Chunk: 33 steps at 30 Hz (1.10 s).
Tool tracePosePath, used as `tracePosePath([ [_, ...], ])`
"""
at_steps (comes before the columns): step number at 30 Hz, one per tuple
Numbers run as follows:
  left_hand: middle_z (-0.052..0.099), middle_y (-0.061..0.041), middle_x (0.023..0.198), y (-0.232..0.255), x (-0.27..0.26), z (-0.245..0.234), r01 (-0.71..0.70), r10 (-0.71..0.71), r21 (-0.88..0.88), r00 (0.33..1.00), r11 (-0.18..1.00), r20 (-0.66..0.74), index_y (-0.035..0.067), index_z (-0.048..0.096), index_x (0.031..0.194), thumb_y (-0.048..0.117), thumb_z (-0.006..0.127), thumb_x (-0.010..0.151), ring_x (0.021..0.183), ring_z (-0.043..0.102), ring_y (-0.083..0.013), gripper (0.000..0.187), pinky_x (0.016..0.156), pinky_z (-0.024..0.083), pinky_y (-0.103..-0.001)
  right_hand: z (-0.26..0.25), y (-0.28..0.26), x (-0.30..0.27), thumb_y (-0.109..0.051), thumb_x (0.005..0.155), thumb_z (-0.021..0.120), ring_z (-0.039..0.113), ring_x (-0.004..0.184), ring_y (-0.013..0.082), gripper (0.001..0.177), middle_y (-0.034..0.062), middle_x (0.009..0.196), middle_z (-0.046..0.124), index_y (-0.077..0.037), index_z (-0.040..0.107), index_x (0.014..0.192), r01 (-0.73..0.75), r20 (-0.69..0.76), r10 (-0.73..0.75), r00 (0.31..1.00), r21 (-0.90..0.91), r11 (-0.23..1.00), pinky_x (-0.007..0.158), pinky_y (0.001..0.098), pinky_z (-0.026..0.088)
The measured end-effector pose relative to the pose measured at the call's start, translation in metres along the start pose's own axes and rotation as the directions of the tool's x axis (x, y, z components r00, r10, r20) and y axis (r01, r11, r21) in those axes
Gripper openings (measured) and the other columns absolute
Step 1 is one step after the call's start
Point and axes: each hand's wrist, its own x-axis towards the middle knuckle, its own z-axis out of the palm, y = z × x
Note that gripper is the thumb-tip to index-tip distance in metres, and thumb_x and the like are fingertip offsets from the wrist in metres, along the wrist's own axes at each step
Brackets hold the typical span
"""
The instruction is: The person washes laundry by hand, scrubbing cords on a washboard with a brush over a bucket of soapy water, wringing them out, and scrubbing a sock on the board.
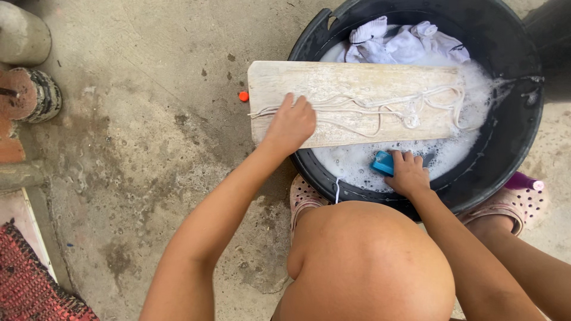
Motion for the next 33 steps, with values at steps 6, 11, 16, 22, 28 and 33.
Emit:
tracePosePath([
  [6,0.071,-0.01,0.088,-0.049,-0.068,-0.013,0.097,-0.097,0.003,0.992,0.995,0.081,0.004,0.071,0.092,0.002,0.066,0.101,0.086,0.061,-0.0173,0.011,0.08,0.049,-0.035,0.017,0.001,0.005,-0.032,0.074,0.084,0.049,0.131,0.0377,0.087,0.0121,0.141,0.052,-0.023,0.041,0.149,0.115,-0.049,-0.113,0.992,0.024,0.993,0.103,0.0536,0.048],
  [11,0.064,-0.007,0.108,-0.056,-0.09,-0.027,0.409,-0.395,-0.194,0.912,0.891,0.111,0.008,0.065,0.107,0.015,0.068,0.094,0.109,0.059,-0.0206,0.015,0.102,0.043,-0.045,0.057,-0.008,0.032,-0.031,0.073,0.085,0.051,0.126,0.038,0.083,0.0143,0.14,0.054,-0.017,0.046,0.146,0.259,-0.063,-0.255,0.965,0.066,0.964,0.104,0.0474,0.047],
  [16,0.045,-0.016,0.144,-0.033,-0.064,-0.002,0.795,-0.883,-0.518,0.445,0.314,0.148,0.003,0.048,0.137,0.043,0.067,0.092,0.134,0.048,-0.036,0.063,0.107,0.038,-0.055,-0.003,-0.045,0.026,-0.027,0.08,0.074,0.07,0.087,0.0243,0.062,0.0139,0.101,0.076,-0.008,0.061,0.137,-0.048,0.376,-0.436,0.817,0.798,0.6,0.078,0.0386,0.058],
  [22,0.056,-0.022,0.125,-0.02,-0.045,0.009,0.795,-0.804,-0.547,0.132,-0.264,0.58,0.006,0.04,0.144,0.061,0.052,0.094,0.094,0.072,-0.0368,0.076,0.081,0.057,-0.051,-0.142,-0.13,-0.051,-0.043,0.077,0.075,0.073,0.069,0.0255,0.081,0.0164,0.108,0.068,-0.009,0.042,0.142,0.087,-0.008,-0.192,0.981,0.908,0.411,0.052,0.0337,0.062],
  [28,0.074,-0.016,0.083,-0.012,-0.049,0.027,0.775,-0.864,-0.616,0.204,-0.145,0.46,0.007,0.06,0.106,0.05,0.046,0.103,0.076,0.076,-0.0329,0.046,0.063,0.056,-0.05,-0.118,-0.251,-0.026,-0.033,0.083,0.082,0.056,0.117,0.0339,0.081,0.019,0.123,0.052,-0.01,0.044,0.15,0.656,-0.613,-0.275,0.741,0.572,0.492,0.106,0.05,0.05],
  [33,0.073,-0.019,0.078,-0.016,-0.042,0.011,0.84,-0.79,-0.51,0.18,-0.188,0.587,0.007,0.054,0.103,0.047,0.042,0.106,0.071,0.074,-0.0355,0.042,0.059,0.053,-0.049,-0.073,-0.206,0.011,-0.032,0.084,0.082,0.048,0.116,0.0367,0.078,0.0241,0.126,0.044,-0.011,0.046,0.15,0.489,-0.565,-0.158,0.81,0.5,0.715,0.097,0.0523,0.048],
])
